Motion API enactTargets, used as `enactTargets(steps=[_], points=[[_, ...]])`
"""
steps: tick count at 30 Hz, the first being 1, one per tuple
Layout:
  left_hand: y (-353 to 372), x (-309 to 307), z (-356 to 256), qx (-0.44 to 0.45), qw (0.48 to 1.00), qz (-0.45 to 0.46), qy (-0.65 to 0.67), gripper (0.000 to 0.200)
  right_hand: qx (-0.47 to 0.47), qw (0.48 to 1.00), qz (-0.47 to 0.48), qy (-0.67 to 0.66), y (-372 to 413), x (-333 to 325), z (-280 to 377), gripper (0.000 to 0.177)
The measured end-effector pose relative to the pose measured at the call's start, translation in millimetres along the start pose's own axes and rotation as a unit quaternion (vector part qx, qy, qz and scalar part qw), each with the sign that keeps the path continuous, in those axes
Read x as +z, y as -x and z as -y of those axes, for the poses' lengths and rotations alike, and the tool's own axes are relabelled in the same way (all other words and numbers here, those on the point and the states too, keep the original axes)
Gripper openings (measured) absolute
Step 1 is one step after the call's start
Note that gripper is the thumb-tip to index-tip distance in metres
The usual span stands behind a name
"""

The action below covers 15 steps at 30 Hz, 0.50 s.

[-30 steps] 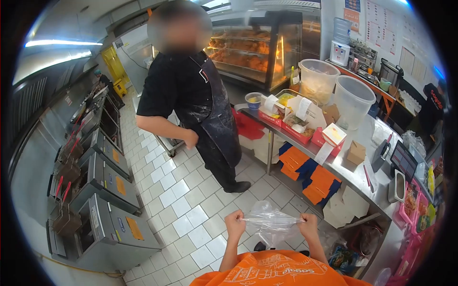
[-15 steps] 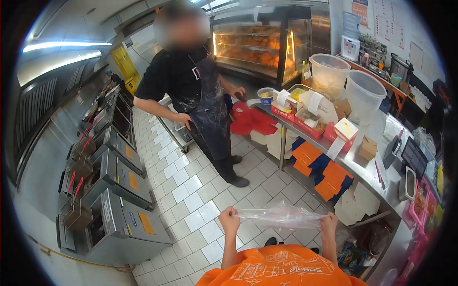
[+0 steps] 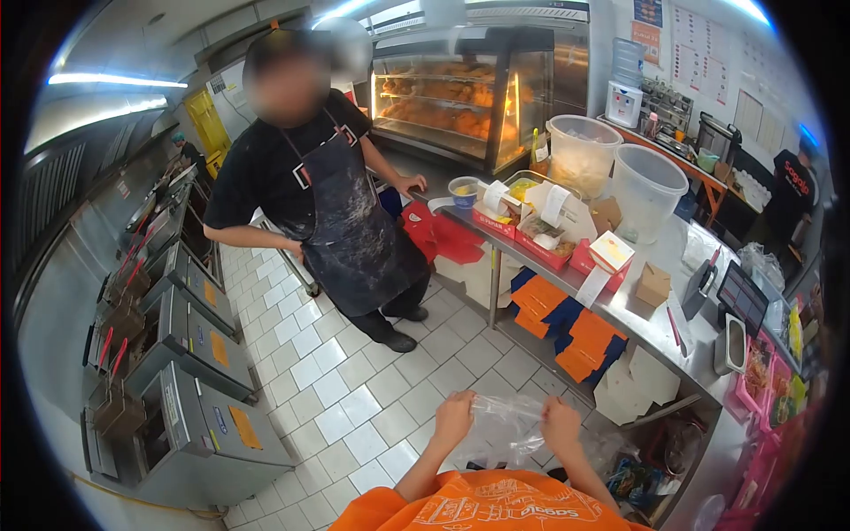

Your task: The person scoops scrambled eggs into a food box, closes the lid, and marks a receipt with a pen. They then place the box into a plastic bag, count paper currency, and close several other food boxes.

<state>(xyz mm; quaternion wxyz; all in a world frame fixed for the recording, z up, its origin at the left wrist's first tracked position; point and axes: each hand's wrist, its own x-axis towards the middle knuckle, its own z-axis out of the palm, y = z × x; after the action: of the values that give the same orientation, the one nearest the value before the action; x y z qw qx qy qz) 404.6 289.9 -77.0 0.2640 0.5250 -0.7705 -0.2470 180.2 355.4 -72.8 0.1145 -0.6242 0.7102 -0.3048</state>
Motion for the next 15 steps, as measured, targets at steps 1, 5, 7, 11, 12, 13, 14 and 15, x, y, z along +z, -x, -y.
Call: enactTargets(steps=[1,5,7,11,12,13,14,15], points=[[-6.6,-8.6,0.4,-0.005,1.0,-0.014,-0.025,0.017,0.033,0.997,0.047,0.055,1.2,-2.5,-16.2,0.013],[-40.4,-46.7,-11.4,0.035,0.982,-0.173,0.064,0.02,0.069,0.991,-0.061,0.094,-17.2,-64.8,-24.7,0.026],[-38.9,-97.4,-55.8,0.116,0.951,-0.237,0.158,0.021,0.108,0.983,-0.146,0.039,-34.7,-123.7,21.9,0.023],[8.2,-56.3,-31.7,0.239,0.888,-0.227,0.321,0.018,0.062,0.885,-0.459,-0.043,-18.5,-163.7,63.3,0.017],[8.6,-71.2,-38.1,0.393,0.897,-0.196,0.055,0.022,0.023,0.934,-0.356,0.019,-3.0,-138.3,22.3,0.017],[12.3,-35.6,0.6,0.291,0.956,-0.034,-0.025,0.023,-0.008,0.968,-0.239,0.081,22.3,-106.6,-25.0,0.019],[31.3,15.7,55.3,0.184,0.967,0.139,-0.107,0.025,0.043,0.992,-0.053,0.105,47.0,-62.8,-81.8,0.021],[60.3,42.7,99.4,0.053,0.961,0.271,-0.018,0.025,0.103,0.98,0.126,0.116,83.4,-15.6,-140.1,0.023]])
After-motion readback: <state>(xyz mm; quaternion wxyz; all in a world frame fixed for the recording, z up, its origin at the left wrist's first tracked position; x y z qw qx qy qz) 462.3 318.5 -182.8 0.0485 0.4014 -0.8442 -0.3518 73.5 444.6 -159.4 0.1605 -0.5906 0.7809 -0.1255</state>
